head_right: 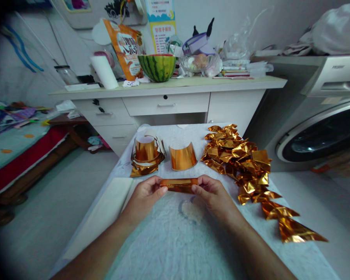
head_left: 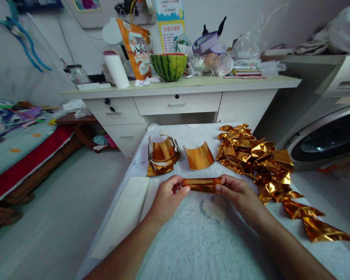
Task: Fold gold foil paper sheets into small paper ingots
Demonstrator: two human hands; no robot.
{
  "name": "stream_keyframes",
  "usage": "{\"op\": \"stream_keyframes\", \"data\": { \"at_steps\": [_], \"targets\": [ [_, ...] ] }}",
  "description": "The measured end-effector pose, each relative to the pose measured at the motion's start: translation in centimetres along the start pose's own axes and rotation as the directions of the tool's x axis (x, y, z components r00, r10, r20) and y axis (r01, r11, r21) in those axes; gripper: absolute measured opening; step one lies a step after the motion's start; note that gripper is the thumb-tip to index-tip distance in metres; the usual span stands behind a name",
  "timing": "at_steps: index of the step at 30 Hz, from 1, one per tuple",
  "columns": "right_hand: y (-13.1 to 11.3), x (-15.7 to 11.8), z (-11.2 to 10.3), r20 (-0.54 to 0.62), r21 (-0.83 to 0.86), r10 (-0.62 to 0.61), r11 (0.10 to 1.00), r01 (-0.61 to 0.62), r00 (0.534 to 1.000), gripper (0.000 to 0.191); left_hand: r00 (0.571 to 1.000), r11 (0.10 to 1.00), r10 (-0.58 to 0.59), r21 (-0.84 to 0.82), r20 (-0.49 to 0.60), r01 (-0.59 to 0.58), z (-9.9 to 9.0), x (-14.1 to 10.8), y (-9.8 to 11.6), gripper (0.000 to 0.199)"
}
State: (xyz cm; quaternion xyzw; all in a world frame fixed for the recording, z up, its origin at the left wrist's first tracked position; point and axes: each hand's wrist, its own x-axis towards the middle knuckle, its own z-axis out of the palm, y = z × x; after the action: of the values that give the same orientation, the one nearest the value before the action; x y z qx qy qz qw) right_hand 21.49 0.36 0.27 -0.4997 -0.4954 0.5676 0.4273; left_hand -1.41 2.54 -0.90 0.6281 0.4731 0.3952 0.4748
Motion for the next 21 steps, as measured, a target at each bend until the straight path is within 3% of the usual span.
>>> {"op": "stream_keyframes", "data": {
  "at_steps": [4,7,10,12,14,16,18,21],
  "targets": [
    [0.0,0.0,-0.2,-0.026,-0.097,-0.076,0.993,0.073,0.997,0.033,0.998,0.985,-0.055,-0.159,0.037,0.06,0.0,0.0,-0.4,0.023],
    [0.0,0.0,-0.3,-0.033,-0.169,-0.142,0.976,0.135,0.989,0.031,0.999,0.986,-0.052,-0.16,0.012,0.054,0.2,0.2,-0.5,0.02],
    [0.1,0.1,-0.3,-0.045,-0.219,-0.175,0.962,0.161,0.984,0.027,0.978,0.999,0.029,0.043,-0.209,-0.021,0.3,0.0,-0.1,0.018],
    [0.3,0.1,-0.1,-0.074,-0.27,-0.219,0.944,0.192,0.973,0.023,0.92,0.962,0.174,0.26,-0.351,-0.083,0.4,-0.4,0.6,0.023],
    [0.3,0.0,0.2,-0.113,-0.349,-0.312,0.901,0.256,0.943,0.019,0.906,0.902,0.309,0.392,-0.289,-0.183,0.7,-1.0,1.4,0.015],
    [0.3,-0.2,0.7,-0.139,-0.432,-0.421,0.84,0.327,0.896,0.013,0.927,0.85,0.363,0.442,-0.095,-0.287,1.1,-1.7,2.2,0.005],
    [0.2,-0.4,1.3,-0.147,-0.485,-0.499,0.789,0.378,0.854,0.006,0.933,0.836,0.358,0.432,0.035,-0.337,1.8,-2.4,2.7,0.014],
    [0.4,-0.6,2.2,-0.118,-0.514,-0.55,0.746,0.423,0.827,0.003,0.947,0.866,0.307,0.384,0.095,-0.32,2.7,-3.0,2.9,0.03]
  ]
}}
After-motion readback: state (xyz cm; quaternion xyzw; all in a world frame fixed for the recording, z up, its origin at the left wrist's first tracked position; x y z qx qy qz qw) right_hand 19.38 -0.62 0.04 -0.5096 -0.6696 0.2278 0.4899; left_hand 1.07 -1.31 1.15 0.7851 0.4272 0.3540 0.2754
